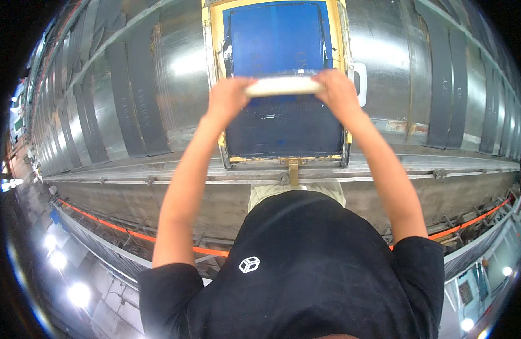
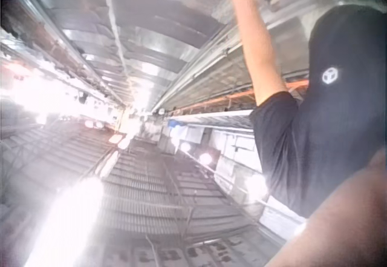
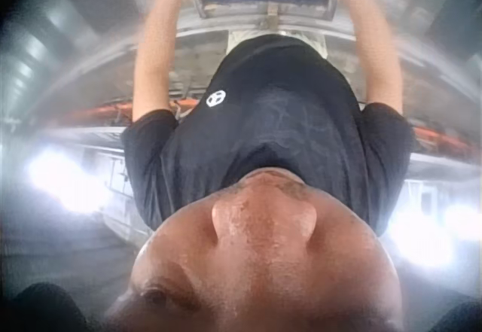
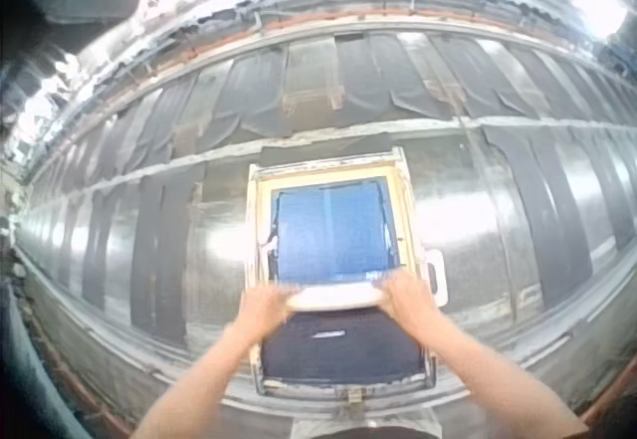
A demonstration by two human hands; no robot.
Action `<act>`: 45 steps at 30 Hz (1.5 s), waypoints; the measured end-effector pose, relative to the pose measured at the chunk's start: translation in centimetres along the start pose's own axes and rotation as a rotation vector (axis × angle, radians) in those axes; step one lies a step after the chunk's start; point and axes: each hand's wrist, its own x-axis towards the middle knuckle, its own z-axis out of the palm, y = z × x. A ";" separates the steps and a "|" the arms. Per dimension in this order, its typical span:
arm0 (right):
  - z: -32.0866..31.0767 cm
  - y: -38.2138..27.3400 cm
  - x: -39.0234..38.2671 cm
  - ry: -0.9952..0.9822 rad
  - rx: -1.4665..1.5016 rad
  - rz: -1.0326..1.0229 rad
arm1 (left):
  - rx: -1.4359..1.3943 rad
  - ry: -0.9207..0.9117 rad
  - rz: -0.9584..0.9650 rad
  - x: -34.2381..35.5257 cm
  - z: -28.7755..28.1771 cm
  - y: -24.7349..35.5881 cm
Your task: The person uses a squeegee to pull blue ink across a screen printing frame mounted on a conveyor. The person repeatedly wipes the squeegee and repositions it to continue the printing motion across the same frame.
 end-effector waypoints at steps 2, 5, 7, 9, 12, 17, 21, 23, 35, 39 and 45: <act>-0.2 -2.7 -4.7 -0.058 0.033 0.060 | -0.044 0.047 0.025 -5.4 2.0 0.9; -0.3 -5.4 -10.1 -0.057 0.067 0.052 | -0.072 0.154 0.124 -11.3 4.7 1.2; -0.6 -6.5 -11.7 -0.076 0.080 0.089 | -0.009 0.171 0.134 -13.1 5.6 1.2; -0.4 -6.4 -11.9 -0.051 0.074 0.066 | -0.043 0.241 0.160 -13.3 5.6 1.8; -0.2 -6.4 -11.9 -0.038 0.067 0.035 | -0.062 0.262 0.148 -13.6 5.5 2.0; -0.6 -6.4 -12.2 -0.051 0.047 0.029 | -0.082 0.286 0.160 -13.7 5.7 2.2; -0.9 -6.3 -11.9 -0.051 0.042 -0.020 | -0.076 0.209 0.149 -14.0 5.6 1.6; -1.8 -6.2 -11.3 -0.046 0.059 -0.055 | -0.083 0.140 0.156 -14.1 4.6 2.0; -4.3 -2.5 -1.1 0.026 -0.080 -0.155 | -0.068 0.117 0.037 -5.4 0.0 1.3; -3.9 0.3 6.4 0.017 -0.170 -0.136 | 0.026 0.149 0.048 2.0 -2.4 -0.2; -3.3 4.3 14.8 0.021 -0.175 0.020 | 0.054 0.121 0.058 12.3 -5.3 -1.6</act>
